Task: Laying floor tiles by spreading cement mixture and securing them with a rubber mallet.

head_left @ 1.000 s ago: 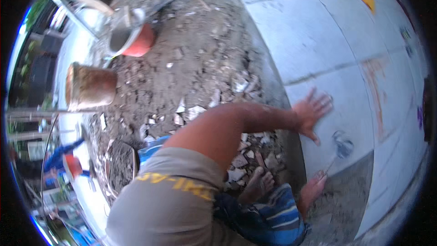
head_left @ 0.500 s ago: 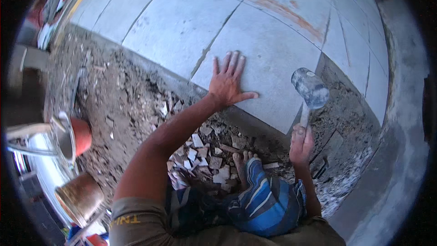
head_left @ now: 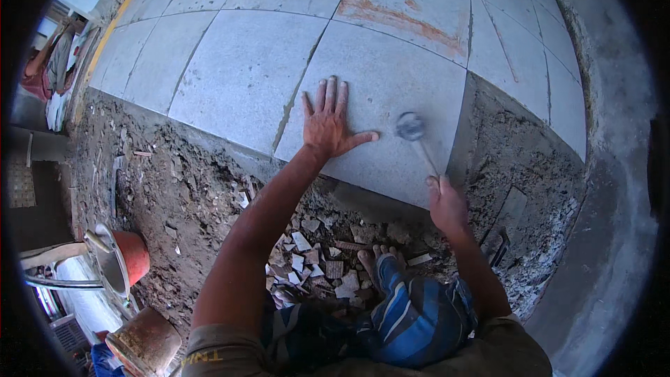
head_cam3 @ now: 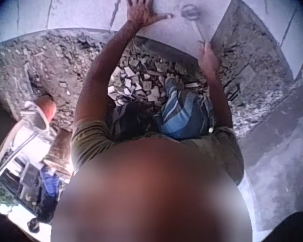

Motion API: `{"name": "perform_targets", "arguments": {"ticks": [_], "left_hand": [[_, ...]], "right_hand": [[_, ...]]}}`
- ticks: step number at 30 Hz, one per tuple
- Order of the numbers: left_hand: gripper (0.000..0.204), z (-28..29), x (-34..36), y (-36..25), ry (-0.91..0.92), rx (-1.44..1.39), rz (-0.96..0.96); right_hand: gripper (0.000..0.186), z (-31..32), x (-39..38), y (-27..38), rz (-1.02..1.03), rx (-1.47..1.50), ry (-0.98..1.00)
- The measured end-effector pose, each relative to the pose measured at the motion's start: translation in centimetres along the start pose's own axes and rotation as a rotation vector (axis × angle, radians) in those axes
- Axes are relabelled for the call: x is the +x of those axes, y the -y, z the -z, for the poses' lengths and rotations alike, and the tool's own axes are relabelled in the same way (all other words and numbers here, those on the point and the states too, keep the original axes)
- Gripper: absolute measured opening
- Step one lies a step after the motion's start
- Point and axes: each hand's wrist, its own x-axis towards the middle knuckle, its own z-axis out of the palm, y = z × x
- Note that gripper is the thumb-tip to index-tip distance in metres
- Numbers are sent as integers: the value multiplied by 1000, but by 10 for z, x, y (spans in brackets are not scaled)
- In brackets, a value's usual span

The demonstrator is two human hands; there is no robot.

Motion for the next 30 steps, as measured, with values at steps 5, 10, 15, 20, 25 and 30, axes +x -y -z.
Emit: {"name": "perform_targets", "arguments": {"ticks": [5,10,15,20,25,30], "left_hand": [[144,1,0,3,1,11,2],[146,0,-2,0,16,-4,10],[149,13,7,1,62,2,15],[151,21,4,0,174,26,46],[151,20,13,-7,156,28,23],[150,15,10,0,165,28,28]], "right_hand": [[31,-22,59,10,-295,-174,237],[36,-39,106,9,-185,-123,158],[39,-63,155,14,-113,-26,97],[46,-77,186,37,-164,-51,126],[43,-74,200,30,-114,-68,75],[31,-39,129,49,-173,289,16]]}}
